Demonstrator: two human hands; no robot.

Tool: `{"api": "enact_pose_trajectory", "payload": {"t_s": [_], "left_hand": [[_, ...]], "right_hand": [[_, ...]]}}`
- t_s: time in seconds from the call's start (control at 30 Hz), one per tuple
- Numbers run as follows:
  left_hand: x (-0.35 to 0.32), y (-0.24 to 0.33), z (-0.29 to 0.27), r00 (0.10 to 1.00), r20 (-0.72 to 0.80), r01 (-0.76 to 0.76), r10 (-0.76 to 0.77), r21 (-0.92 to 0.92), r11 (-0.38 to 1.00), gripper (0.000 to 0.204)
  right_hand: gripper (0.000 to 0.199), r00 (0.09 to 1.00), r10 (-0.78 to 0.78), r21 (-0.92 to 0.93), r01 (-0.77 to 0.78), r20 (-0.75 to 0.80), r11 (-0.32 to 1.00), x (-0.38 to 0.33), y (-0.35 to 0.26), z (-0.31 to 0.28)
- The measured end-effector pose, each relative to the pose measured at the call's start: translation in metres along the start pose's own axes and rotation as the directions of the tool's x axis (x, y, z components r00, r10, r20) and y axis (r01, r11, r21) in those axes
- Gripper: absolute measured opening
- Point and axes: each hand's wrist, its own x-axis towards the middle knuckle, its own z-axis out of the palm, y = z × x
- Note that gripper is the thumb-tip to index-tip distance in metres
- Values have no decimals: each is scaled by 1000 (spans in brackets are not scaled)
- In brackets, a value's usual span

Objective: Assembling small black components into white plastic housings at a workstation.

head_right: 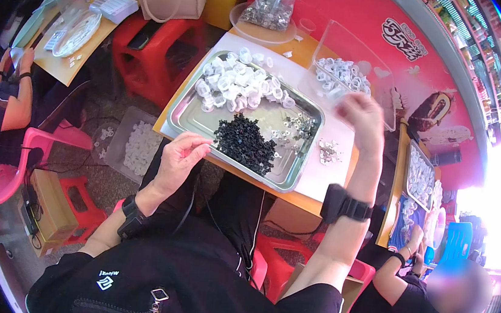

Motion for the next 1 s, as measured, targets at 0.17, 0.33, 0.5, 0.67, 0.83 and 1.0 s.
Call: {"api": "enact_pose_trajectory", "payload": {"t_s": [0.17,0.33,0.5,0.67,0.83,1.0], "left_hand": [[0,-13,-6,994,-66,80,-87,-101,992,14],[3,-11,-5,990,12,143,-143,-163,976,14],[-2,-8,-8,989,-11,143,-145,-85,986,13],[-2,-11,-8,989,-13,147,-148,-74,986,14],[2,-13,-7,985,4,174,-174,-49,984,14],[14,-5,9,939,149,343,-309,-340,876,16]], "right_hand": [[28,954,-122,-41,115,-275,992,6,1,46],[17,940,-341,-715,237,-3,658,11,74,87],[18,970,-243,-822,125,-17,556,22,101,101],[13,962,-272,-837,120,-36,534,20,112,100],[15,984,-120,-566,27,-128,824,-11,89,101],[11,989,133,138,-122,-71,983,-61,59,120]]}}
